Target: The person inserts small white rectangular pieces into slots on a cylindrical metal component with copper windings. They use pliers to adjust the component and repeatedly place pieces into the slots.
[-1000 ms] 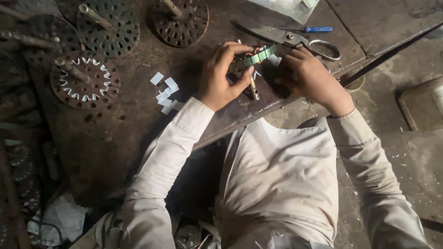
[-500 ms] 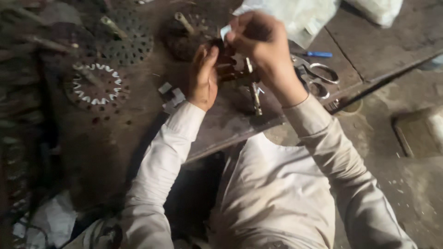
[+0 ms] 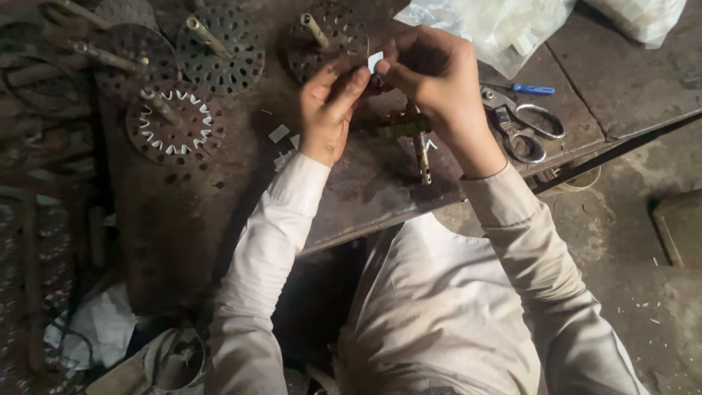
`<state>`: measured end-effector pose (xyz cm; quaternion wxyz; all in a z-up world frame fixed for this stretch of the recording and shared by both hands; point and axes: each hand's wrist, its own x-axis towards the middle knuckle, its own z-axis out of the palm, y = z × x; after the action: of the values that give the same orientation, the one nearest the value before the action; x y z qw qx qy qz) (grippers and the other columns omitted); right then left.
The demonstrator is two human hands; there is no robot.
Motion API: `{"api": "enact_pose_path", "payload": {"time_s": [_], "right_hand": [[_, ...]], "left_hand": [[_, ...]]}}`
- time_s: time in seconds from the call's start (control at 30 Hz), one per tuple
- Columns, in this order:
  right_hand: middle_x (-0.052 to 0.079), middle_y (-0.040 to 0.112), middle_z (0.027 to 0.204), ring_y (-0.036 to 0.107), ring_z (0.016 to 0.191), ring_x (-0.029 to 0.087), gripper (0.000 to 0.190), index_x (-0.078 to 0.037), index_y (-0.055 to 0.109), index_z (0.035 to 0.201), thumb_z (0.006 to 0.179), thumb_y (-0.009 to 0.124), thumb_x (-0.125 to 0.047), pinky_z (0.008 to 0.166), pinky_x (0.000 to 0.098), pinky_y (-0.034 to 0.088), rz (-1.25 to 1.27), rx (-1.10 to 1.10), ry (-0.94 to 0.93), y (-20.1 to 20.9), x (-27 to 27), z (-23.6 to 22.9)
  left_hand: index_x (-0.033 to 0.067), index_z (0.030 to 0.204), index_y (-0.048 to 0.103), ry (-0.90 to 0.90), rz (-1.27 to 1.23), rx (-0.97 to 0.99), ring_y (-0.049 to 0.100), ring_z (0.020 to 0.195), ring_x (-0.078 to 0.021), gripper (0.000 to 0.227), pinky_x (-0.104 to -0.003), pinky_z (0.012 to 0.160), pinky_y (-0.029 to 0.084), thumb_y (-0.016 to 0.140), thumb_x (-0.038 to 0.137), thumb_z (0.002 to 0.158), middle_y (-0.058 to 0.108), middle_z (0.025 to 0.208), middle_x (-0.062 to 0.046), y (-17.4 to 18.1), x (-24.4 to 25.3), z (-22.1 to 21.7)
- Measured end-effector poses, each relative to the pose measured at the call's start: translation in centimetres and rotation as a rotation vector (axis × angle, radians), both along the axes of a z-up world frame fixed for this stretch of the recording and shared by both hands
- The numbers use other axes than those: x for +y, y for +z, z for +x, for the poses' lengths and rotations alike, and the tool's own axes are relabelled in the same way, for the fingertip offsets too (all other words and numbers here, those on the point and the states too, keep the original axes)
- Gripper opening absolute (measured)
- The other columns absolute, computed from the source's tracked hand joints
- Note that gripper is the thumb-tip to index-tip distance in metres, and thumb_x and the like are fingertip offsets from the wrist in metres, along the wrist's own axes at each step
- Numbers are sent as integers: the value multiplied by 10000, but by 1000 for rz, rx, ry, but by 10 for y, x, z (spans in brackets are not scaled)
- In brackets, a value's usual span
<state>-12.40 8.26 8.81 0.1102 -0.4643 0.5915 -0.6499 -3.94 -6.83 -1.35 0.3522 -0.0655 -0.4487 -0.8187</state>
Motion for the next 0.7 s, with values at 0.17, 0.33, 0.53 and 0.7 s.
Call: {"api": "enact_pose_path", "payload": {"time_s": [0.17, 0.33, 0.53, 0.7], "right_hand": [[12, 703, 912, 680, 819, 76, 107, 12, 648, 978, 990, 751, 37, 733, 237, 553, 25, 108, 30, 1, 5, -2], [43, 716, 894, 683, 800, 75, 82, 21, 652, 989, 984, 731, 47, 701, 240, 561, 56, 201, -8, 2, 9, -1], [49, 716, 845, 679, 737, 68, 67, 32, 649, 976, 968, 714, 50, 630, 219, 521, 86, 204, -31, 1, 9, 4], [41, 700, 829, 649, 709, 57, 56, 28, 651, 993, 978, 704, 20, 612, 224, 513, 100, 119, 20, 1, 6, 7]], "left_hand": [[-18, 1181, 732, 159, -195, -80, 672, 1054, -113, 218, -253, 954, 529, 767, 87, 994, 731, 1142, -47, -3, -3, -3], [-32, 1148, 738, 204, -316, -107, 680, 1003, -102, 199, -243, 928, 535, 767, 78, 984, 740, 1089, -39, 0, -1, -1], [-33, 1150, 719, 220, -336, -116, 672, 1016, -96, 201, -243, 939, 524, 746, 109, 1011, 740, 1098, -43, 2, 0, 3], [2, 1203, 658, 325, -395, -93, 630, 1055, -88, 194, -246, 974, 504, 679, 142, 1071, 692, 1123, -23, -6, 6, -1]]}}
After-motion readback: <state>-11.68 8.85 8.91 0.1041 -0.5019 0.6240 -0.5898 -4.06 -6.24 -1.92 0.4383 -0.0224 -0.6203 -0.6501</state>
